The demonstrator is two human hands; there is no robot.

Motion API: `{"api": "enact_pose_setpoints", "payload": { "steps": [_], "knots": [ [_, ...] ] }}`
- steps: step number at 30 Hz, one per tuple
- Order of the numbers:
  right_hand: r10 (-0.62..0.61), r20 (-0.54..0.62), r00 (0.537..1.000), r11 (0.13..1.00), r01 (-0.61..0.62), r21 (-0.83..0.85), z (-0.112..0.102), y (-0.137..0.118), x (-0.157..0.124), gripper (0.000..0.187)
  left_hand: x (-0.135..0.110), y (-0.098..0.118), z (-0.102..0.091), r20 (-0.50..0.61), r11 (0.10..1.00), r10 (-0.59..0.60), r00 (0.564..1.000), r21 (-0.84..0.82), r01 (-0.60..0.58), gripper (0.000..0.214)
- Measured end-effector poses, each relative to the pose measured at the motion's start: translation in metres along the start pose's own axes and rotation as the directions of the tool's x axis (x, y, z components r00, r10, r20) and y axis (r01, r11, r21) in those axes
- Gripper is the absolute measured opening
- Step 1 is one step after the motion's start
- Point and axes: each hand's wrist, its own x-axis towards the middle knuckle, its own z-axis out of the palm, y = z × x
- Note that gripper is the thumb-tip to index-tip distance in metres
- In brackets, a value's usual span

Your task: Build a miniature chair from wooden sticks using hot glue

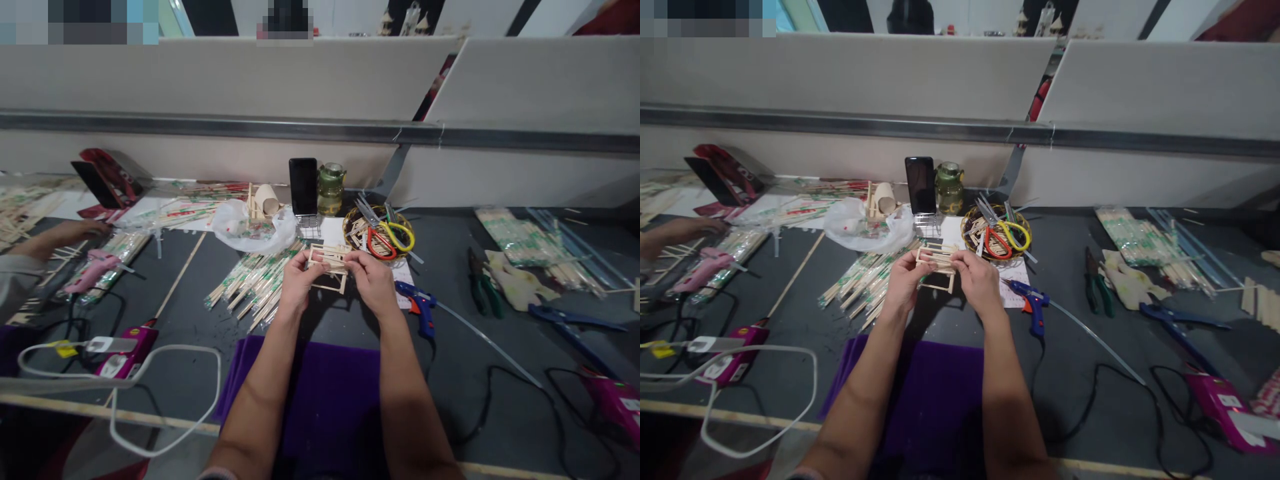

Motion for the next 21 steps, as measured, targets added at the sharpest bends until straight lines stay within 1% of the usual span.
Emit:
{"api": "enact_pose_setpoints", "payload": {
  "steps": [3, 5, 9, 12, 13, 15, 18, 21],
  "knots": [
    [0.004, 0.058, 0.998, 1.0, -0.003, -0.021, -0.011, 0.0, 0.0, 0.019, 0.001, -0.002, -0.002, -0.011, 1.0, 0.023, 1.0, 0.016, -0.023, 0.024],
    [0.021, 0.06, 0.998, 1.0, -0.02, -0.009, -0.017, 0.001, -0.001, 0.019, 0.002, -0.004, -0.004, -0.034, 0.998, 0.051, 0.998, 0.027, -0.051, 0.025],
    [0.11, -0.044, 0.993, 0.988, -0.105, 0.111, -0.021, 0.003, -0.001, 0.018, 0.004, -0.01, -0.005, -0.036, 0.995, 0.085, 0.996, 0.062, -0.083, 0.028],
    [0.156, -0.101, 0.983, 0.967, -0.131, 0.218, -0.016, -0.002, -0.001, 0.019, 0.004, -0.015, -0.002, -0.054, 0.993, 0.12, 0.991, 0.012, -0.119, 0.041],
    [0.157, -0.099, 0.983, 0.961, -0.129, 0.244, -0.014, -0.005, -0.001, 0.019, 0.004, -0.015, -0.001, -0.064, 0.991, 0.129, 0.99, -0.027, -0.131, 0.047],
    [0.147, -0.058, 0.987, 0.952, -0.126, 0.277, -0.007, -0.011, -0.002, 0.02, 0.003, -0.015, 0.001, -0.072, 0.982, 0.147, 0.987, -0.109, -0.154, 0.054],
    [0.131, 0.028, 0.991, 0.952, -0.134, 0.275, 0.005, -0.017, -0.004, 0.022, 0.002, -0.011, 0.002, -0.074, 0.965, 0.174, 0.982, -0.189, -0.185, 0.05],
    [0.129, 0.042, 0.991, 0.956, -0.136, 0.26, 0.015, -0.02, -0.006, 0.023, 0.003, -0.009, 0.001, -0.07, 0.966, 0.156, 0.985, -0.198, -0.167, 0.036]
  ]
}}
